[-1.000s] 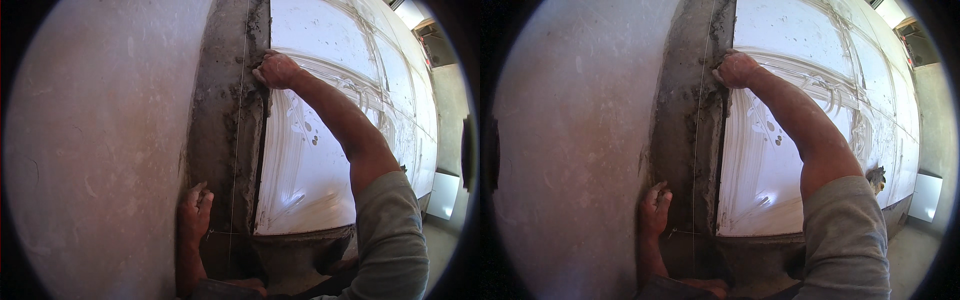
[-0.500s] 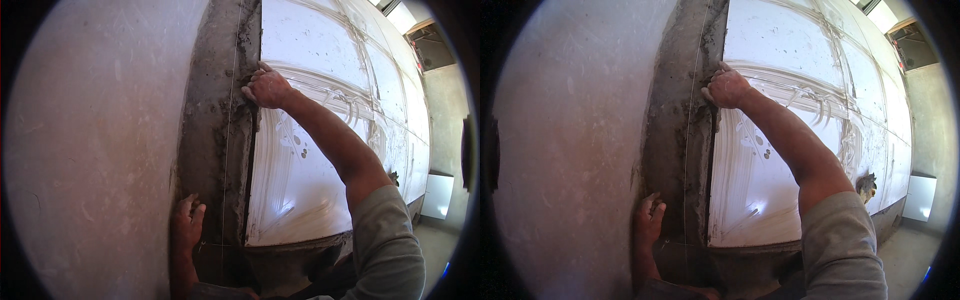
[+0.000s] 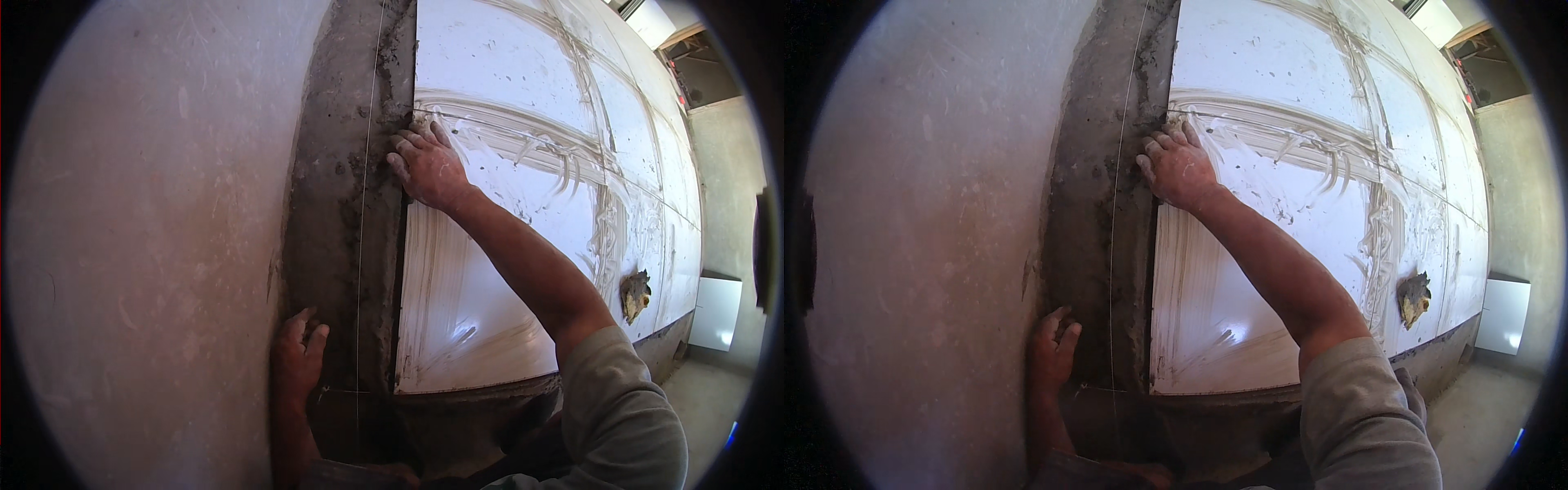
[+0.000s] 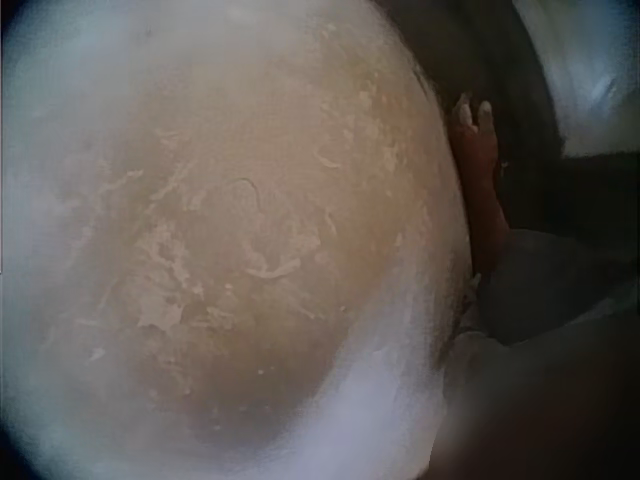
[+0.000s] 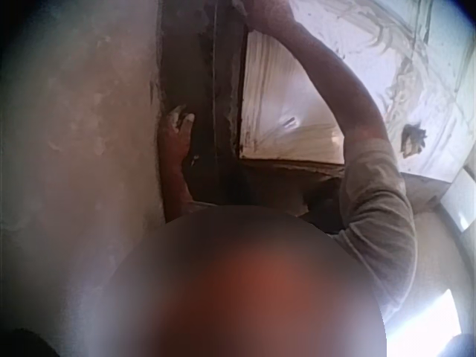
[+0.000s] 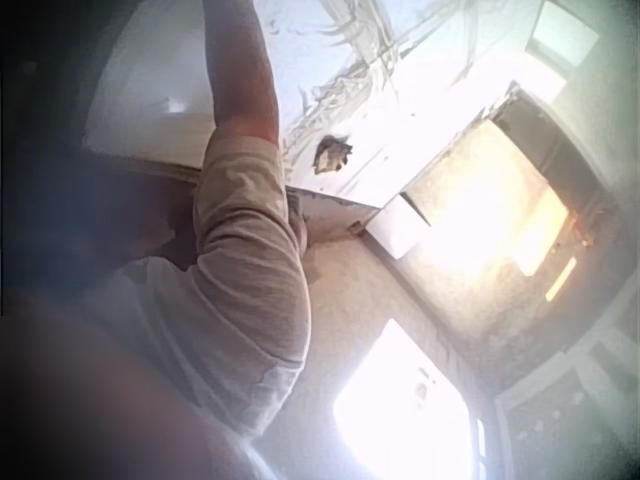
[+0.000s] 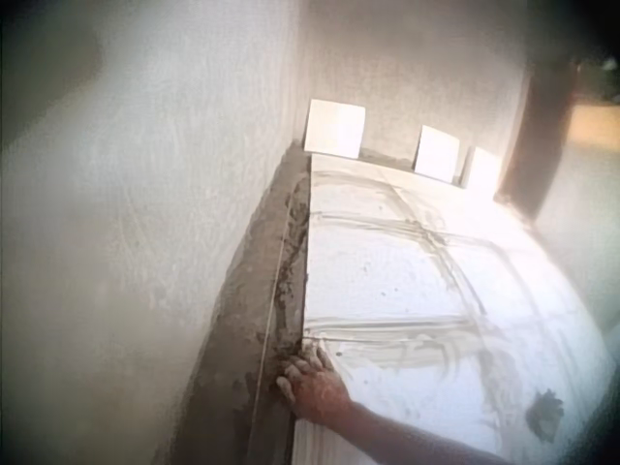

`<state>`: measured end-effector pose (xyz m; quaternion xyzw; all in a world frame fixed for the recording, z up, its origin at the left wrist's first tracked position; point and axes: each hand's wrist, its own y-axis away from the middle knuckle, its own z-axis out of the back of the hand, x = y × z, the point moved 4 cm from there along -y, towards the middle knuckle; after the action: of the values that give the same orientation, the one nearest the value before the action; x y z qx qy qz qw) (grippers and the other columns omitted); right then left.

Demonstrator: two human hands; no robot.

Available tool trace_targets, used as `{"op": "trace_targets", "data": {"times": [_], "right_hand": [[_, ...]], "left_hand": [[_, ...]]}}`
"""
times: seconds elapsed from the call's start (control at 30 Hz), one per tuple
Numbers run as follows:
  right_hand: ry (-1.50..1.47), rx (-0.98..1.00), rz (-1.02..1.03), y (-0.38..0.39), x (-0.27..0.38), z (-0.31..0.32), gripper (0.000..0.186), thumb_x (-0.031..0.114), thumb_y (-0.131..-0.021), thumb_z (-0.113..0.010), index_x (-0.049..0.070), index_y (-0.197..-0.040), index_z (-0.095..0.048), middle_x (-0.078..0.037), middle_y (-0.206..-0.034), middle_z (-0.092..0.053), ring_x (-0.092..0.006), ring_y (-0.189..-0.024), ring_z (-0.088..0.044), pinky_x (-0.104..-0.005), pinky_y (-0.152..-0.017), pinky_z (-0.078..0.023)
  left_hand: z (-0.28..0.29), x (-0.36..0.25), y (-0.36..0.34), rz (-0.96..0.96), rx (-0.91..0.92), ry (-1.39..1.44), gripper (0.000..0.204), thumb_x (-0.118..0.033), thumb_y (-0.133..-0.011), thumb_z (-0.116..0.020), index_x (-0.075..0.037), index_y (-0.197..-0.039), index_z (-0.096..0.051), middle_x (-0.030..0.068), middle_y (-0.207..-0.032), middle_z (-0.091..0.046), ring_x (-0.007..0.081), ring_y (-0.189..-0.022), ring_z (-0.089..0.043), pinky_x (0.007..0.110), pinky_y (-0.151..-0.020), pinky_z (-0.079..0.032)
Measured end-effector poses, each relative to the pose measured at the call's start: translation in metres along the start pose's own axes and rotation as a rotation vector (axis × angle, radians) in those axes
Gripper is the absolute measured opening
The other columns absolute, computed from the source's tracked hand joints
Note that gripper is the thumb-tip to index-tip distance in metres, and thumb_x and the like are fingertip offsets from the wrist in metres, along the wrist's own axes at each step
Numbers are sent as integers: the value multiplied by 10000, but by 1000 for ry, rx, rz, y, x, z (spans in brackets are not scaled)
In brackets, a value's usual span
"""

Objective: Installing tiles on a floor using mortar and leveling strings.

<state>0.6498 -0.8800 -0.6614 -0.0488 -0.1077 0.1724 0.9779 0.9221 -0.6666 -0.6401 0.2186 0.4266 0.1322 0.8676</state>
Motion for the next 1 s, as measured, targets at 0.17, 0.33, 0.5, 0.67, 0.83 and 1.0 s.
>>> {"op": "trace_targets", "data": {"times": [0.17,0.33,0.5,0.67,0.83,1.0], "right_hand": [[57,-31,-79,-13,-1,3,451,350,-956,-444,39,-1269,-536,-143,-1304,-538,-298,-1328,-371,-470,-1139,-191],[110,-78,-102,-27,-7,2,461,351,-949,-452,45,-1290,-511,-150,-1315,-527,-296,-1317,-387,-470,-1133,-199],[134,215,13,-41,1,0,380,353,-949,-450,84,-1167,-605,-137,-1247,-583,-284,-1236,-482,-469,-1128,-215],[59,214,115,-39,-2,3,370,361,-955,-437,78,-1076,-643,-120,-1151,-625,-268,-1194,-520,-451,-1127,-237],[-42,354,275,-22,13,9,405,371,-971,-413,51,-1037,-651,-115,-1091,-645,-273,-1178,-527,-437,-1132,-246],[87,469,300,-21,6,5,434,365,-996,-369,40,-1070,-647,-105,-1097,-644,-284,-1170,-529,-427,-1139,-239]], "left_hand": [[0,1,0,-7,-4,-15,412,-218,-876,-622,17,-1209,-567,202,-1140,-608,304,-1052,-602,381,-909,-470],[-2,8,-1,-40,-15,29,413,-217,-877,-618,24,-1209,-566,192,-1097,-626,298,-990,-620,381,-868,-485],[-2,9,-4,-90,-17,-25,446,-237,-887,-614,-1,-1259,-540,128,-1006,-655,179,-893,-619,316,-805,-487],[0,-4,-1,-113,-41,-37,422,-226,-881,-618,2,-1231,-556,164,-1046,-644,245,-943,-622,353,-840,-486],[0,3,2,-67,-38,-24,399,-213,-877,-623,3,-1208,-568,178,-1068,-633,292,-978,-619,377,-866,-482],[-3,4,-1,-79,-35,-63,408,-212,-877,-622,14,-1212,-564,189,-1103,-627,303,-1007,-617,382,-884,-475]]}}
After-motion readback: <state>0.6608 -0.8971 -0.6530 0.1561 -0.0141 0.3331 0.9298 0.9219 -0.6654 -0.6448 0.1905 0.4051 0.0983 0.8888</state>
